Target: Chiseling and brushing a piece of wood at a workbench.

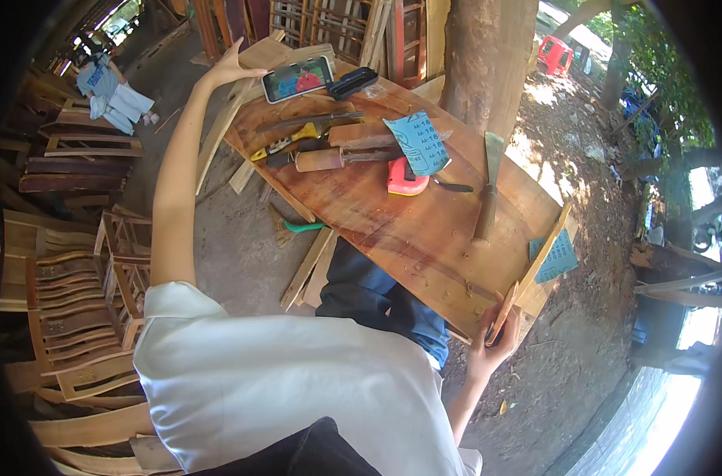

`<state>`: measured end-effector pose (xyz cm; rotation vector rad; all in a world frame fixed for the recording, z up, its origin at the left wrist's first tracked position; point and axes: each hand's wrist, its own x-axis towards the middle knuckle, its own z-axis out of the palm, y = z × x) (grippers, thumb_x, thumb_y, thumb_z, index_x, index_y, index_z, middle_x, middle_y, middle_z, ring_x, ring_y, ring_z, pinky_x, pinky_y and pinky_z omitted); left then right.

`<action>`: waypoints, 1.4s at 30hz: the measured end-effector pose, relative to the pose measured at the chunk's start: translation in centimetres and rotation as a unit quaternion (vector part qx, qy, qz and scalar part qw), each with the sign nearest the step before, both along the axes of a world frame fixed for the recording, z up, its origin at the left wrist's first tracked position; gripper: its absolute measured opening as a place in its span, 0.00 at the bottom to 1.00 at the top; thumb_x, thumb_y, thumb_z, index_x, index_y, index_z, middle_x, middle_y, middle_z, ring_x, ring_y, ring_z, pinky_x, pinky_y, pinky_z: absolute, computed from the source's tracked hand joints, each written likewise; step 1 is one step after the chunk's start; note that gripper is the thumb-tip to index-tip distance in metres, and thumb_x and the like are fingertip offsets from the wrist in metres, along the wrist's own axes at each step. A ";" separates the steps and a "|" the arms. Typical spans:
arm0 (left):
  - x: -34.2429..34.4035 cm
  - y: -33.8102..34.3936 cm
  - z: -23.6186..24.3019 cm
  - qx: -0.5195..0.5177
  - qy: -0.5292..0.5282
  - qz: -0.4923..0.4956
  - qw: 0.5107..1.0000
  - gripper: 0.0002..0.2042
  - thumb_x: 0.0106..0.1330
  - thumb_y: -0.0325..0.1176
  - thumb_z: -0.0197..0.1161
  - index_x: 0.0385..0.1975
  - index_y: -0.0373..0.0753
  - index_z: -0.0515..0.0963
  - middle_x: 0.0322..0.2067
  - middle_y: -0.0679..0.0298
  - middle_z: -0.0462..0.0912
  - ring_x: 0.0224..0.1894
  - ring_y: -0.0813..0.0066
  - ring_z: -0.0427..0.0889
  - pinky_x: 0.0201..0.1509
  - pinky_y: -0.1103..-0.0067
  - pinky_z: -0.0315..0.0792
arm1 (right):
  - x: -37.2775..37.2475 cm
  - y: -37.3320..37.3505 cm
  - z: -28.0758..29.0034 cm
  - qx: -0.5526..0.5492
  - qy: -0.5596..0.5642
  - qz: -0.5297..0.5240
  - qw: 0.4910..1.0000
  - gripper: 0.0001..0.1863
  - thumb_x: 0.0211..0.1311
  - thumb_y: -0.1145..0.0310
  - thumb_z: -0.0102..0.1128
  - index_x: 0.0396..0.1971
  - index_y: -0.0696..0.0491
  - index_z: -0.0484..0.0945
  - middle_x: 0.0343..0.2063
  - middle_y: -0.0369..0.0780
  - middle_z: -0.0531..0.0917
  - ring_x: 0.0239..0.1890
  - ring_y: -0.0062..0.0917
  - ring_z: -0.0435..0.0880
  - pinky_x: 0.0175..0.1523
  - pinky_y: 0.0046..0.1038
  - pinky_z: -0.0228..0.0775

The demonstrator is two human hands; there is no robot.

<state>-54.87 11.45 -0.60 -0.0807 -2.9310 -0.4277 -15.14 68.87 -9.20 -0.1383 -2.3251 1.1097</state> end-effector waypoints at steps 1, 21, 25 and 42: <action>-0.3 0.1 -0.1 -0.010 -0.016 0.003 1.000 0.65 0.35 0.68 0.69 0.67 0.34 0.39 0.67 0.44 0.42 0.70 0.52 0.43 0.71 0.61 0.46 | -0.1 -0.1 -0.2 -0.013 0.006 -0.005 1.000 0.12 0.61 0.76 0.55 0.45 0.60 0.76 0.34 0.36 0.77 0.36 0.19 0.73 0.44 0.22 0.65; 8.1 5.9 0.1 0.191 0.379 0.170 0.889 0.40 0.37 0.55 0.75 0.46 0.34 0.66 0.41 0.47 0.76 0.45 0.56 0.77 0.49 0.68 0.70 | 0.0 -0.5 -0.8 -0.082 0.011 0.000 0.997 0.11 0.61 0.74 0.54 0.42 0.60 0.76 0.32 0.36 0.75 0.35 0.21 0.72 0.43 0.23 0.63; 16.4 11.2 -0.9 0.268 0.335 0.123 0.895 0.36 0.42 0.49 0.76 0.44 0.33 0.65 0.42 0.50 0.75 0.42 0.63 0.78 0.45 0.72 0.72 | -0.1 -0.6 -0.9 -0.068 0.000 0.002 0.998 0.11 0.61 0.73 0.54 0.42 0.60 0.76 0.32 0.37 0.75 0.35 0.22 0.73 0.43 0.25 0.64; 17.5 14.4 -10.4 0.319 0.297 0.043 0.899 0.30 0.46 0.44 0.75 0.39 0.34 0.63 0.39 0.52 0.70 0.45 0.61 0.72 0.49 0.70 0.65 | 0.5 0.3 -1.5 -0.076 0.026 0.019 0.997 0.11 0.62 0.75 0.54 0.43 0.59 0.76 0.31 0.33 0.74 0.33 0.16 0.69 0.40 0.20 0.61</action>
